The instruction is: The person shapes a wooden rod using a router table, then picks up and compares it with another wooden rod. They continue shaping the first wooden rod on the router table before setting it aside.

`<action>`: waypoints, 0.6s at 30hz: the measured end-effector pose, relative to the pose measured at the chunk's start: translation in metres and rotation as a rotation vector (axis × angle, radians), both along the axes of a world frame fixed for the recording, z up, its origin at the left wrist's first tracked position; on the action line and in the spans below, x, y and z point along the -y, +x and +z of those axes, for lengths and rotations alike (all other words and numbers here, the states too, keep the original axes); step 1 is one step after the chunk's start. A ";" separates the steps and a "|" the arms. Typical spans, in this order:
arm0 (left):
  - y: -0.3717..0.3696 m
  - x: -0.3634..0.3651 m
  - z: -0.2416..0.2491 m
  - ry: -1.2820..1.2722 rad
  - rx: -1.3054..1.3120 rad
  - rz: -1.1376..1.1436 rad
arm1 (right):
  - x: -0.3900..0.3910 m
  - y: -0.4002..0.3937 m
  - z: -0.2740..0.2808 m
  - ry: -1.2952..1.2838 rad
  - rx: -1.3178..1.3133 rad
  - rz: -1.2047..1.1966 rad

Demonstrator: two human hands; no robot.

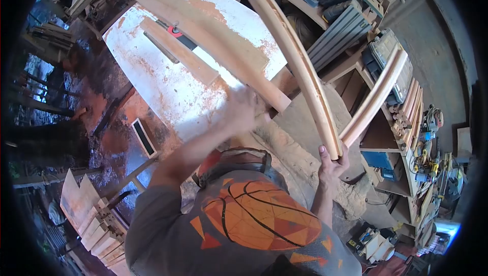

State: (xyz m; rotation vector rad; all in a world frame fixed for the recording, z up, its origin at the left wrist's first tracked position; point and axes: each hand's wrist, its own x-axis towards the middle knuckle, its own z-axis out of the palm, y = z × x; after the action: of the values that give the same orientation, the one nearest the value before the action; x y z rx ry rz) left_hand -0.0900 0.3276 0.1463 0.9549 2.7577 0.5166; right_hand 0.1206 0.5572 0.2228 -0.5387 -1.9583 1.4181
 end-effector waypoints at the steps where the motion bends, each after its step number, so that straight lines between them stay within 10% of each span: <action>1: 0.024 0.002 0.000 0.163 0.057 -0.176 | 0.000 -0.004 -0.006 0.039 -0.046 0.048; 4: 0.065 0.012 -0.001 0.486 0.225 -0.505 | 0.010 -0.014 -0.011 0.049 -0.021 0.092; 8: 0.041 0.042 0.007 0.742 0.014 0.342 | 0.014 -0.026 -0.052 0.166 0.115 0.166; 12: 0.003 0.046 0.015 0.607 -0.162 0.314 | 0.032 -0.076 -0.090 0.033 -0.062 0.263; 18: -0.030 0.031 -0.002 0.359 -0.054 0.401 | 0.032 -0.120 -0.076 0.356 0.361 0.309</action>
State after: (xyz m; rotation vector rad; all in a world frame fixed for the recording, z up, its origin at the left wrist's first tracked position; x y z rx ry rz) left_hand -0.1198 0.2971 0.1444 0.4685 2.9736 1.0913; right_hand 0.0005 0.5247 0.1469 -0.3539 -2.6081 1.1591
